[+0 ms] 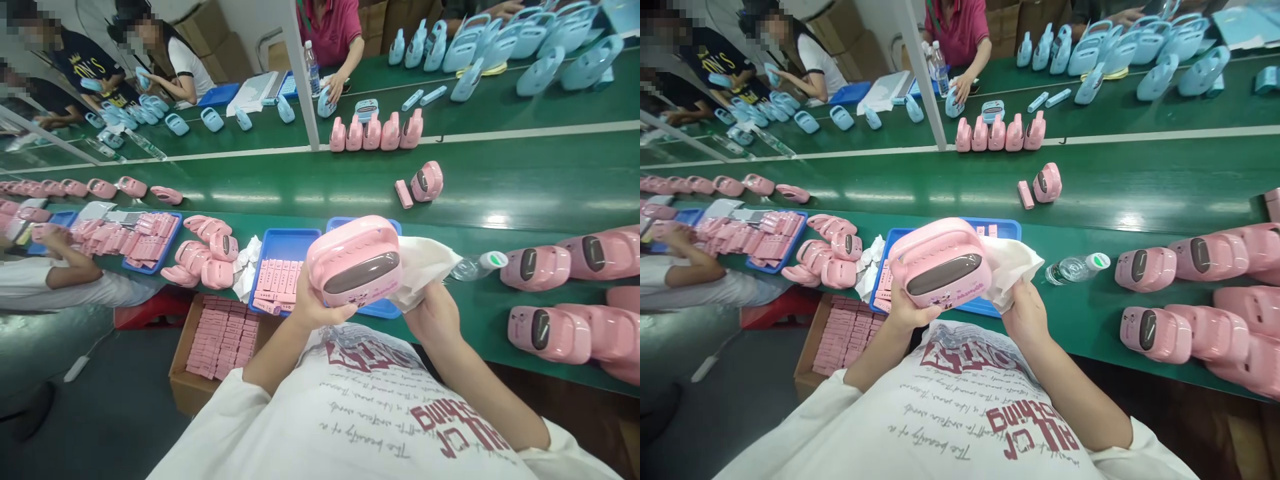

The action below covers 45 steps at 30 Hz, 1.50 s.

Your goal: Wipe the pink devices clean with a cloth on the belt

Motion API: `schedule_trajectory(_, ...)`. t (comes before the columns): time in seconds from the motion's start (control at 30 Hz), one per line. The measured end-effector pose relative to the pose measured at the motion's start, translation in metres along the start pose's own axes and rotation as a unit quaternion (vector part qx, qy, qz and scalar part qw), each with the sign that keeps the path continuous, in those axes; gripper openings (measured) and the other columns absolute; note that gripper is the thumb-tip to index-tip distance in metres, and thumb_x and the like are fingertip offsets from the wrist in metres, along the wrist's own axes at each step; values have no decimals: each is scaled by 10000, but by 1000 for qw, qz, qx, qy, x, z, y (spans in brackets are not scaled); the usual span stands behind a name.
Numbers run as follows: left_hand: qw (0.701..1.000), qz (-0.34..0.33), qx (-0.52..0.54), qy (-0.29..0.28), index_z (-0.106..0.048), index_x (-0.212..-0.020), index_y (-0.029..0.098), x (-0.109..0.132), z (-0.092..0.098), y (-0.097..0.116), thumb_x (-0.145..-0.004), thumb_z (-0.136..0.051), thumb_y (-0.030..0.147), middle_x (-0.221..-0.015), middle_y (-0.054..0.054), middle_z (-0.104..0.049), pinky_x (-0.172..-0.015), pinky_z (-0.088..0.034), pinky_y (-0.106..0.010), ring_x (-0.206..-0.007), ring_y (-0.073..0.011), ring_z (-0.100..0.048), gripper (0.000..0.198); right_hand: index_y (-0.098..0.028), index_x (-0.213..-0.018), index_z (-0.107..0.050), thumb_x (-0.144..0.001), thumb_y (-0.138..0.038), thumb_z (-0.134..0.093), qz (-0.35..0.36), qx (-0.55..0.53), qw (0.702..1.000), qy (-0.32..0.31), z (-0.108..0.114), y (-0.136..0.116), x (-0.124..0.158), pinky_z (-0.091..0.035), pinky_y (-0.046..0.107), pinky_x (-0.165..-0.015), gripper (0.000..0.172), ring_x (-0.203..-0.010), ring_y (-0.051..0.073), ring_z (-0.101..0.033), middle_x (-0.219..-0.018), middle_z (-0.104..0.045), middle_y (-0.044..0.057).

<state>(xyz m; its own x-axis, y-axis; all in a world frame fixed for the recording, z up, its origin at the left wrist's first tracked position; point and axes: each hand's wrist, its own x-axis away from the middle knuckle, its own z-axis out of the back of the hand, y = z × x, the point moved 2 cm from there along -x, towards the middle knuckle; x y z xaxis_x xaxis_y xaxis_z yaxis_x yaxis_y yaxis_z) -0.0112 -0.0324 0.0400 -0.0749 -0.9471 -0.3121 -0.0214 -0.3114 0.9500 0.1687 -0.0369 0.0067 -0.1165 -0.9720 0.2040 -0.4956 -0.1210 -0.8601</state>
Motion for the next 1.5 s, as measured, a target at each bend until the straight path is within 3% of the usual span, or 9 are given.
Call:
schedule_trajectory(0.23, 996, -54, -73, -3, -430, -1337, 226, 3, -20, 11, -572, -807, 376, -1225, -110, -574, -945, -491, -418, -1103, -281, -585, 866, -270, -1038, -671, -714, -543, -676, -33, -17, 999, -21, 14, -2, 0, -571, 365, -784, 424, -1070, 259, -638, -1116, -697, 37)
schedule_trajectory(0.37, 978, -79, -190, -37, -402, -1377, 242, 0, -31, 17, -543, -832, 339, -1311, -115, -547, -998, -457, -413, -1165, -295, -561, 943, -261, -1072, -655, -752, -540, -655, -47, -29, 998, -14, 17, 7, -5, -554, 343, -769, 425, -1007, 235, -652, -1079, -705, 25)
schedule_trajectory(0.5, 966, -82, -237, -69, -424, -1356, 241, -8, -37, 18, -551, -827, 338, -1306, -120, -560, -983, -468, -419, -1157, -300, -571, 905, -238, -1013, -653, -781, -572, -610, -61, -42, 997, 7, 16, 16, -12, -539, 334, -734, 408, -943, 221, -658, -1009, -714, 19)
schedule_trajectory(0.73, 985, -19, -156, -67, -426, -1354, 260, -18, -30, 0, -551, -842, 347, -1290, -95, -567, -995, -456, -424, -1160, -287, -561, 909, -217, -878, -662, -723, -473, -689, -72, -67, 992, 81, 15, 15, -18, -522, 287, -644, 301, -825, 197, -659, -881, -715, 12)
schedule_trajectory(0.97, 992, 17, -100, -72, -439, -1349, 223, -24, -18, -11, -567, -831, 351, -1275, -104, -574, -992, -463, -414, -1150, -284, -565, 884, -202, -858, -671, -683, -469, -713, -101, -74, 988, 90, 9, 22, -20, -534, 303, -636, 322, -811, 213, -666, -877, -718, 30)
schedule_trajectory(1.07, 986, -9, -140, -91, -421, -1366, 244, -23, -13, -15, -555, -842, 327, -1308, -102, -559, -1004, -455, -415, -1164, -289, -560, 918, -197, -880, -677, -693, -467, -706, -81, -71, 990, 90, 9, 19, -27, -545, 299, -690, 330, -872, 211, -669, -908, -718, 36)
schedule_trajectory(1.23, 969, -111, -191, -114, -397, -1392, 245, -23, -12, -13, -570, -829, 325, -1341, -132, -534, -1024, -442, -447, -1204, -306, -540, 933, -240, -977, -680, -807, -495, -588, 45, -15, 996, 78, 14, -5, -40, -525, 339, -886, 320, -1061, 215, -637, -1005, -712, 22)
schedule_trajectory(1.5, 958, -176, -180, -134, -372, -1409, 247, -24, -11, -15, -573, -838, 334, -1363, -160, -521, -1024, -435, -483, -1242, -326, -520, 961, -293, -1031, -687, -794, -535, -578, 133, 63, 988, 36, 16, -20, -33, -525, 409, -927, 356, -1116, 255, -614, -1045, -704, 40)
